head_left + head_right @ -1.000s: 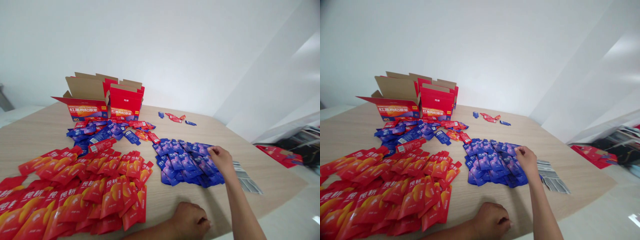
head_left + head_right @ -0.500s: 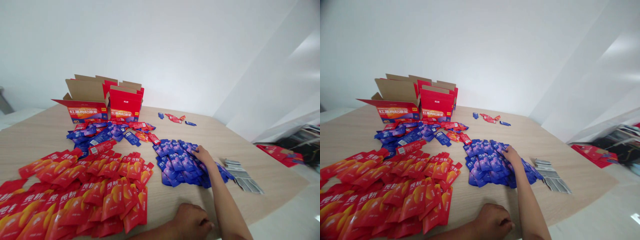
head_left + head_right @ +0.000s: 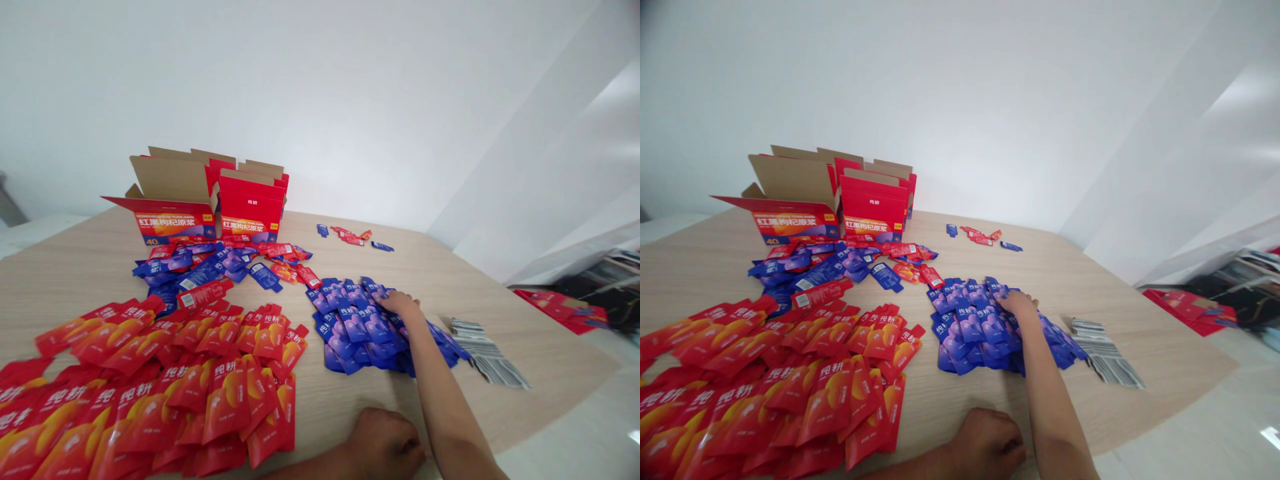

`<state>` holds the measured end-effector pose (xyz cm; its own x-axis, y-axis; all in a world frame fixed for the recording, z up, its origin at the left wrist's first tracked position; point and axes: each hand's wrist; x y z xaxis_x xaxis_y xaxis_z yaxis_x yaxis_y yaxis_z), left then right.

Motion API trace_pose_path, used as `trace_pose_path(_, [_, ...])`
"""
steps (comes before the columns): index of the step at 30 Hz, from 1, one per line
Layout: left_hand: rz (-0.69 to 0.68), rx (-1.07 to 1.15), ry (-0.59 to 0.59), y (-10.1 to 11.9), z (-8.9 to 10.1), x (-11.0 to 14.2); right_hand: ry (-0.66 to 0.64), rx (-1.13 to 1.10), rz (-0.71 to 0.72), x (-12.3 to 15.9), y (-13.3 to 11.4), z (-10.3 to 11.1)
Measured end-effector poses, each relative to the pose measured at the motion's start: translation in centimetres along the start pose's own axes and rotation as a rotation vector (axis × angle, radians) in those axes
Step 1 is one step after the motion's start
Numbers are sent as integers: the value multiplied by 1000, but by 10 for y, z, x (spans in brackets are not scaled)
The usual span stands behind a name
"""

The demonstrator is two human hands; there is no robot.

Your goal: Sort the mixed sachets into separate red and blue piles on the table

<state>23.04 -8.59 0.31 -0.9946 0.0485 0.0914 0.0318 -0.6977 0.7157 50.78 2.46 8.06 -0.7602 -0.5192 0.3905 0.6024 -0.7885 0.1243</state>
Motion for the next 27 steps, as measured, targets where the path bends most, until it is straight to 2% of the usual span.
trace_pose_path(5, [15, -9, 13, -1, -4, -2, -45, 9, -26, 2, -6, 5])
trace_pose_path(9, [26, -23, -13, 2, 0, 1, -66, 3, -38, 6, -9, 6])
trace_pose_path(14, [8, -39, -25, 2, 3, 1, -43, 5, -36, 15, -9, 3])
trace_pose_path(19, [-21, -96, 10, -5, -6, -5, -8, 27, -27, 32, -1, 4])
trace_pose_path(21, [-41, -105, 29, -10, -12, -9, 60, 48, 14, 41, 5, 2])
trace_pose_path(23, [-73, -94, 27, -17, -20, -16, 193, 34, 105, 52, 13, -4])
trace_pose_path(27, [-103, 0, -20, -32, -33, -32, 454, -190, 449, 83, 21, -25])
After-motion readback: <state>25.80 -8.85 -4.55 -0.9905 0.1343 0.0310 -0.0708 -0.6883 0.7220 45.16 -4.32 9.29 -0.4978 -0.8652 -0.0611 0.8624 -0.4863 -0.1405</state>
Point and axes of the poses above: each hand's wrist, its own x-axis away from the middle knuckle, its own z-axis out of the back of the hand, y = z × x, and after that the axes turned 14 degrees about -y, right-handed
